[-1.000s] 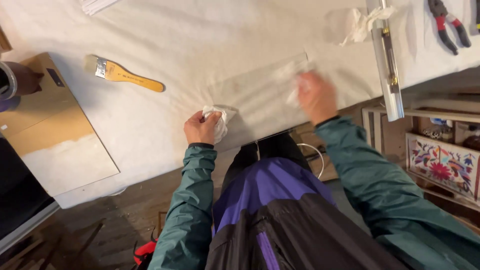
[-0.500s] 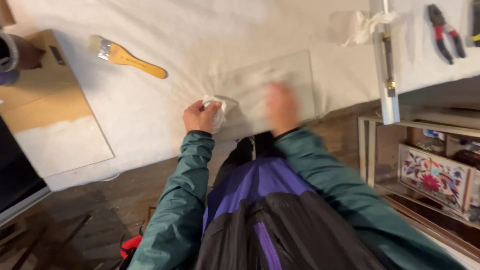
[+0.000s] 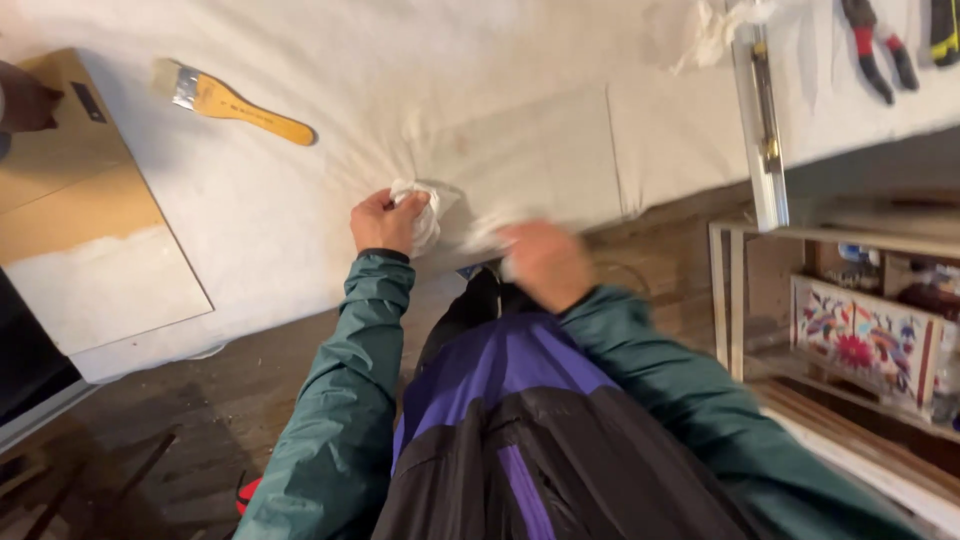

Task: Cleaning a glass pane and assembling it into a wooden frame, followed by cutting and fitting white mounting strips.

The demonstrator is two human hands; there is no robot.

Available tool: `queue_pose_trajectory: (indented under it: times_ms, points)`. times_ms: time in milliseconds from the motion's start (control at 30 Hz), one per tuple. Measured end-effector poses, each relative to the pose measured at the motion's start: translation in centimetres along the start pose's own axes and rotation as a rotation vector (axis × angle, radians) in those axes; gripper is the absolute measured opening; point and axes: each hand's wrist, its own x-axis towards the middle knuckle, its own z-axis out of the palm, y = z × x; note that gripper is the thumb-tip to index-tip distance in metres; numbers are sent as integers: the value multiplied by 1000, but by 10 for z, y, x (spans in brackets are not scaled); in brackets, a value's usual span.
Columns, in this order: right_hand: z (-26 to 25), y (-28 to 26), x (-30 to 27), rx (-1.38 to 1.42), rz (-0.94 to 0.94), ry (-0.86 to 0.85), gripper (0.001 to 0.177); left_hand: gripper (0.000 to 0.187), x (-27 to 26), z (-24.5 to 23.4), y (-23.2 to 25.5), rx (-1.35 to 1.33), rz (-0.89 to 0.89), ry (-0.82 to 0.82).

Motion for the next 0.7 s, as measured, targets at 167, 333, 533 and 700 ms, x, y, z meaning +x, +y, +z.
queue_pose_trajectory:
  times_ms: [167, 333, 533, 700]
  points:
    - [-21, 39, -6, 29, 439, 165, 15, 33, -2, -8, -4, 32, 52, 21]
    - [13, -3, -11, 124, 183, 95, 18, 31, -5, -3, 5, 7, 68, -13]
    - [-7, 31, -21, -77, 600, 241, 11, 29, 1, -3, 1, -7, 55, 16]
    - [22, -20, -3, 111, 136, 99, 15, 30, -2, -5, 4, -40, 10, -17]
